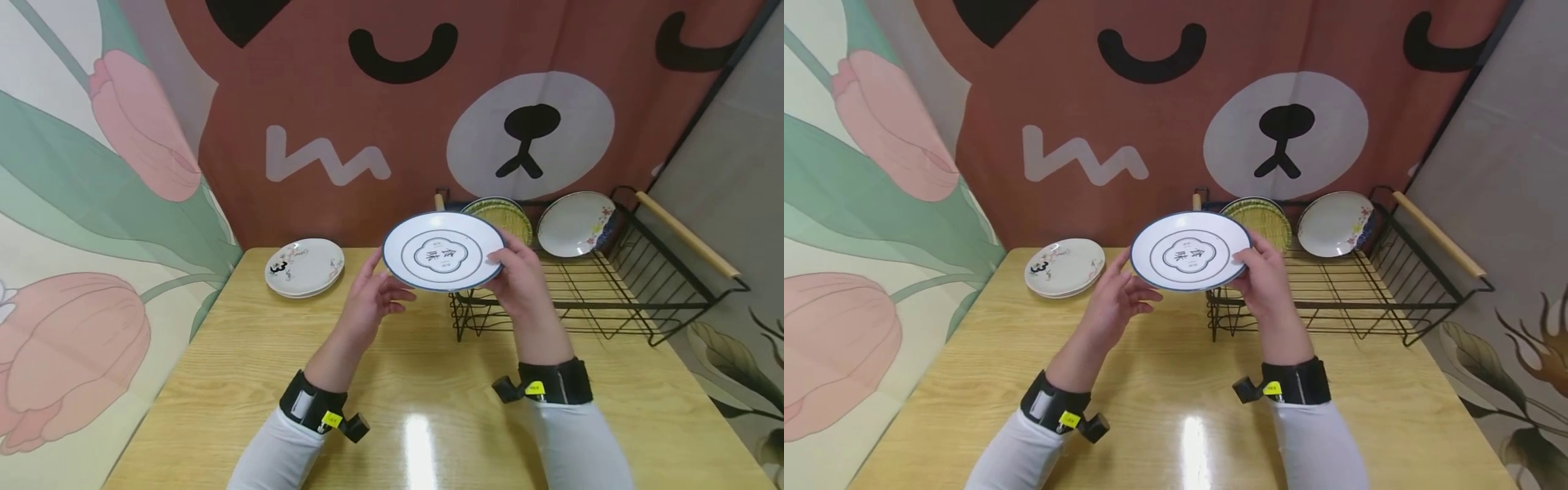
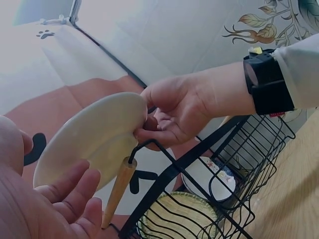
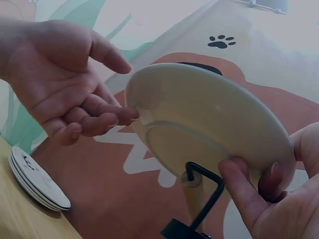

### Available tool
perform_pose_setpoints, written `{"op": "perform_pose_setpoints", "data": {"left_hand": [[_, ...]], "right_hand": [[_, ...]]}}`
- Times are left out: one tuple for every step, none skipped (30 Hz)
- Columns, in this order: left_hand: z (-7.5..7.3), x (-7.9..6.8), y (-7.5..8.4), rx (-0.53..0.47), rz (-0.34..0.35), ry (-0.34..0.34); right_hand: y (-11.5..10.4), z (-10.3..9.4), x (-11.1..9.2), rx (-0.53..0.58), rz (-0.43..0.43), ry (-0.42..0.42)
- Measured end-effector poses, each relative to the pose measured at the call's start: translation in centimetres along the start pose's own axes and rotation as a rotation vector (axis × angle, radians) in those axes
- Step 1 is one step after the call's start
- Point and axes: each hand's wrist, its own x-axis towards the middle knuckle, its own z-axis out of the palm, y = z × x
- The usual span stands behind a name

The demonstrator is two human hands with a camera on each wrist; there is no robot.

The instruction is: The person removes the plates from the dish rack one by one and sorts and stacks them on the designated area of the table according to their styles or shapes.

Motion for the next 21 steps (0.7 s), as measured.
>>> {"op": "perform_pose_setpoints", "data": {"left_hand": [[0.0,0.0,0.1,-0.006,0.005,-0.002],[0.0,-0.1,0.1,-0.014,0.008,-0.004],[0.0,-0.1,0.2,-0.023,0.01,-0.006],[0.0,-0.2,0.2,-0.033,0.013,-0.008],[0.0,-0.2,0.3,-0.045,0.014,-0.011],[0.0,-0.2,0.3,-0.057,0.014,-0.018],[0.1,-0.3,0.4,-0.068,0.016,-0.025],[0.1,-0.4,0.4,-0.079,0.015,-0.034],[0.1,-0.4,0.5,-0.091,0.013,-0.046],[0.1,-0.5,0.5,-0.098,0.014,-0.057],[0.2,-0.7,0.6,-0.103,0.016,-0.067],[0.2,-0.8,0.6,-0.108,0.019,-0.077],[0.2,-0.9,0.7,-0.111,0.022,-0.087],[0.3,-1.0,0.8,-0.114,0.028,-0.095],[0.3,-1.0,0.8,-0.114,0.035,-0.104],[0.4,-1.1,0.9,-0.112,0.044,-0.113],[0.5,-1.2,0.9,-0.114,0.051,-0.122],[0.5,-1.2,0.9,-0.117,0.058,-0.131],[0.6,-1.2,1.0,-0.117,0.066,-0.138],[0.6,-1.2,1.0,-0.117,0.073,-0.143],[0.6,-1.3,1.0,-0.117,0.079,-0.146]], "right_hand": [[0.1,0.1,0.0,-0.004,-0.002,0.001],[0.1,0.2,0.0,-0.009,-0.002,0.004],[0.2,0.3,0.0,-0.012,-0.002,0.007],[0.2,0.4,-0.1,-0.017,-0.004,0.011],[0.2,0.5,-0.1,-0.022,-0.007,0.015],[0.2,0.6,-0.2,-0.027,-0.01,0.017],[0.2,0.7,-0.3,-0.033,-0.012,0.02],[0.2,0.8,-0.4,-0.04,-0.017,0.021],[0.2,0.9,-0.4,-0.046,-0.021,0.024],[0.1,1.0,-0.6,-0.05,-0.023,0.026],[0.1,1.1,-0.7,-0.055,-0.025,0.026],[0.0,1.3,-0.8,-0.057,-0.026,0.024],[0.0,1.4,-0.9,-0.057,-0.027,0.021],[0.0,1.5,-1.0,-0.057,-0.029,0.016],[0.0,1.6,-1.1,-0.057,-0.03,0.011],[0.0,1.7,-1.2,-0.058,-0.031,0.003],[0.0,1.7,-1.2,-0.06,-0.034,-0.005],[0.0,1.8,-1.3,-0.064,-0.037,-0.012],[0.1,1.9,-1.3,-0.072,-0.044,-0.024],[0.1,2.0,-1.4,-0.082,-0.05,-0.035],[0.1,2.1,-1.4,-0.091,-0.054,-0.046]]}}
